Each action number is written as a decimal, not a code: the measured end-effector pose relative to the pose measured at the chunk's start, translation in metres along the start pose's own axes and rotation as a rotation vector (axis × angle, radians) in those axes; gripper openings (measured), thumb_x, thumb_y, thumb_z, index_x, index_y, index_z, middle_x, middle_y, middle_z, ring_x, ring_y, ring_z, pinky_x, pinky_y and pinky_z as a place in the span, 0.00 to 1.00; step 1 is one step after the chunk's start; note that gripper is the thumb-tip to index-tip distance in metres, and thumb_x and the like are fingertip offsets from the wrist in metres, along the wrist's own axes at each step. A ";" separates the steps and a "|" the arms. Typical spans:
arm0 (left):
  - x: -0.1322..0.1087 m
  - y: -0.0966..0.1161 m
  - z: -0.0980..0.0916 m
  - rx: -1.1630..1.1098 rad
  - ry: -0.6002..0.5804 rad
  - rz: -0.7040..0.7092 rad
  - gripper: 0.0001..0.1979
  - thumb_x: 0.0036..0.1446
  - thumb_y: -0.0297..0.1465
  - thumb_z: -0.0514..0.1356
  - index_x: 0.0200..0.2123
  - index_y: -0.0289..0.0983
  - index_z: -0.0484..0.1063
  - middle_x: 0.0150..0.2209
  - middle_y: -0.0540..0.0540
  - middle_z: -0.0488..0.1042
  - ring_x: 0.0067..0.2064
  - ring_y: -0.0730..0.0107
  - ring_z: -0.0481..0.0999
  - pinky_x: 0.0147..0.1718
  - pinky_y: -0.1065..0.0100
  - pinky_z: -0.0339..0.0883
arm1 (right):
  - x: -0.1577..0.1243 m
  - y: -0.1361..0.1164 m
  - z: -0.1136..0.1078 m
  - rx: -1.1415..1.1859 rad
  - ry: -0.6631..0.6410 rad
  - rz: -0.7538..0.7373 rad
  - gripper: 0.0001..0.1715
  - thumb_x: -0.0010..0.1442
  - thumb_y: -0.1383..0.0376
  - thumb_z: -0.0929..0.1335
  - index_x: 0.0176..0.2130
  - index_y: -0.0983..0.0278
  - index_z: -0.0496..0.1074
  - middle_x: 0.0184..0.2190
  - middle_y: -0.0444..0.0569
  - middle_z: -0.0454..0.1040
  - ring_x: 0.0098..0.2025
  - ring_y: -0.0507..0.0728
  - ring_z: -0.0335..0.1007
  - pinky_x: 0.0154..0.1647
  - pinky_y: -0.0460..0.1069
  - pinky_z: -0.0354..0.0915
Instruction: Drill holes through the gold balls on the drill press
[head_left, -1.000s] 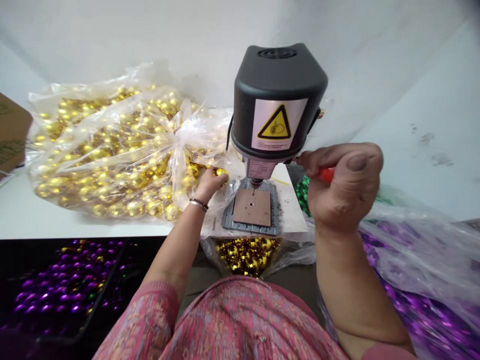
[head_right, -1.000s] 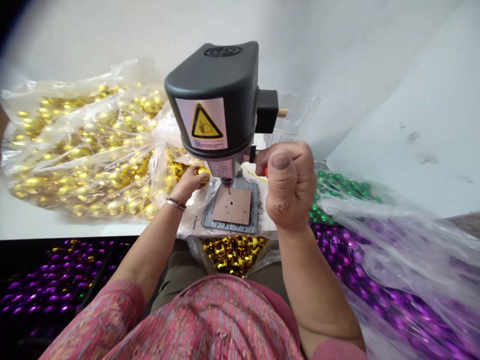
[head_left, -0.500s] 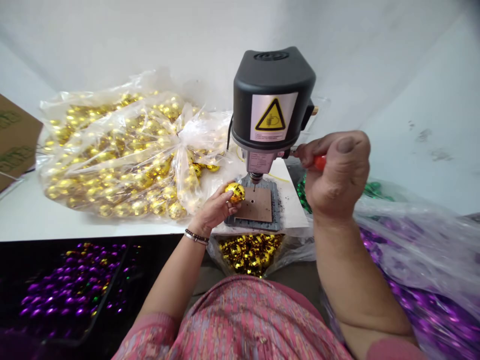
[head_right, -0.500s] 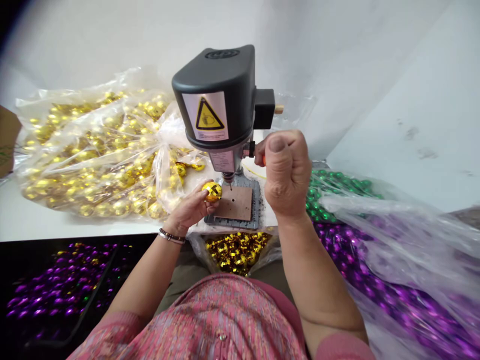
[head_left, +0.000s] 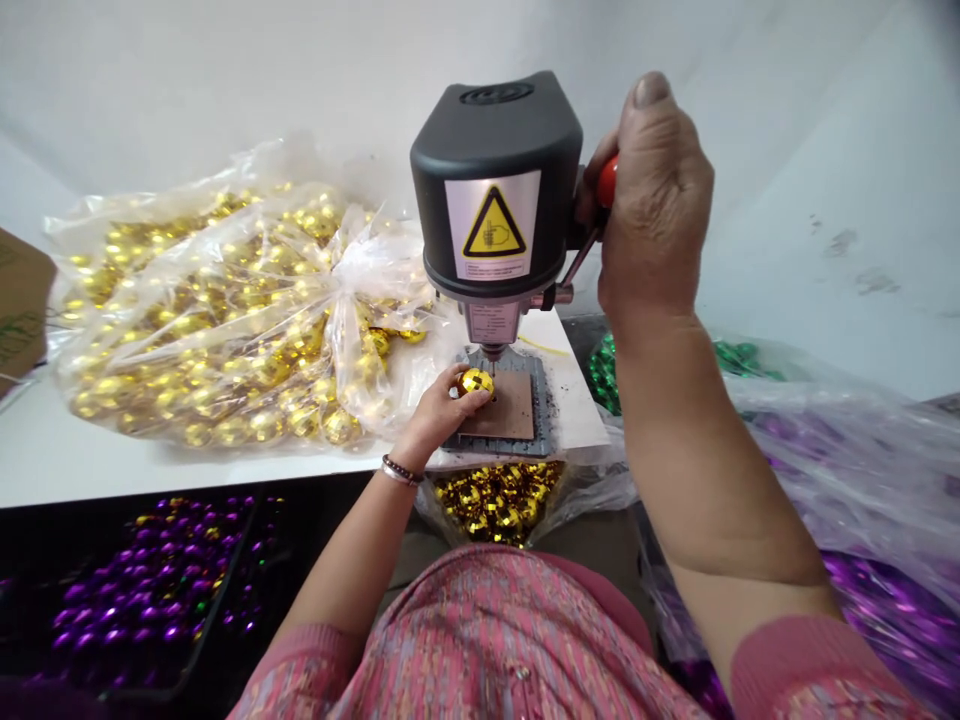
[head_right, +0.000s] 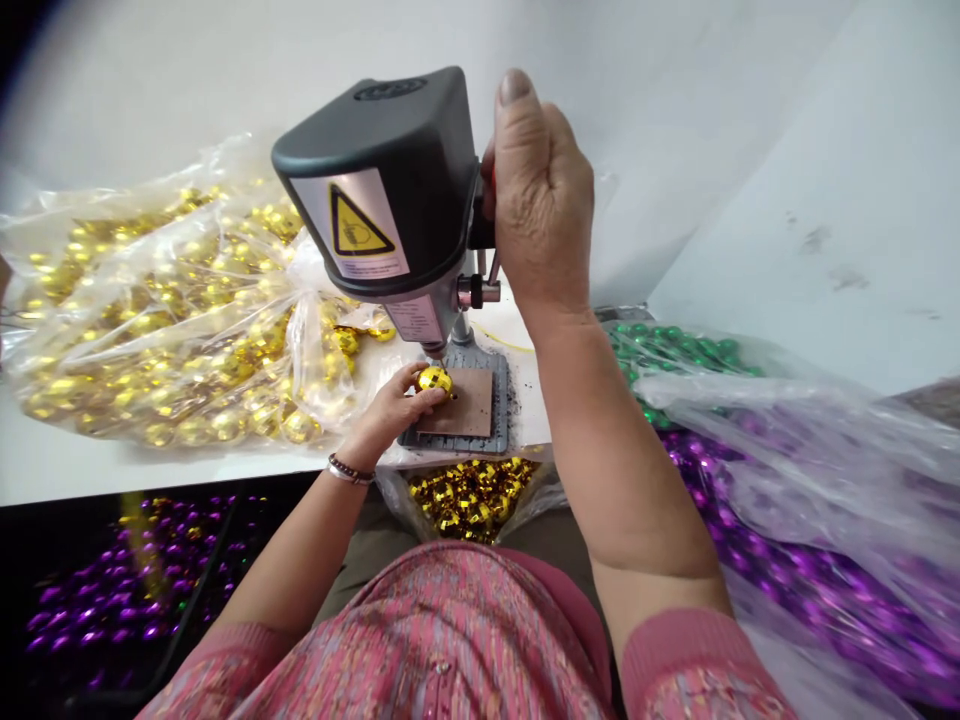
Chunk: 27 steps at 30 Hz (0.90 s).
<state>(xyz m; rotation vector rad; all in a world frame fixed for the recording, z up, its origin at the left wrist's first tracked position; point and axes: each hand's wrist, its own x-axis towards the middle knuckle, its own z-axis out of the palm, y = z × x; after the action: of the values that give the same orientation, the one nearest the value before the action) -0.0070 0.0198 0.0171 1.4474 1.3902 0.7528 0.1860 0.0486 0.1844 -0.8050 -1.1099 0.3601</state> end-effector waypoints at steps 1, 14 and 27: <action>0.001 -0.001 0.001 0.056 0.021 0.021 0.32 0.52 0.38 0.68 0.59 0.36 0.70 0.45 0.43 0.79 0.36 0.68 0.78 0.37 0.68 0.71 | 0.000 0.000 0.000 -0.002 0.002 0.002 0.36 0.57 0.35 0.59 0.25 0.64 0.60 0.19 0.38 0.59 0.23 0.44 0.59 0.31 0.44 0.62; 0.004 0.005 0.019 0.420 -0.035 0.255 0.33 0.50 0.29 0.69 0.61 0.33 0.70 0.58 0.37 0.75 0.56 0.55 0.76 0.60 0.58 0.67 | -0.010 -0.008 -0.004 0.034 -0.053 0.007 0.26 0.66 0.48 0.61 0.27 0.64 0.60 0.22 0.39 0.55 0.25 0.43 0.56 0.31 0.43 0.60; 0.005 0.000 0.019 0.342 -0.049 0.200 0.35 0.48 0.29 0.71 0.61 0.36 0.71 0.51 0.43 0.80 0.49 0.59 0.79 0.52 0.61 0.70 | -0.072 -0.021 -0.036 -0.046 -0.191 -0.100 0.16 0.66 0.56 0.63 0.30 0.61 0.62 0.23 0.38 0.65 0.27 0.46 0.64 0.36 0.47 0.65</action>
<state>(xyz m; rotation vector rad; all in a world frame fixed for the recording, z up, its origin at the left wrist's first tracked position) 0.0110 0.0209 0.0095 1.8801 1.3981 0.6179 0.1849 -0.0253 0.1455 -0.7640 -1.3364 0.3339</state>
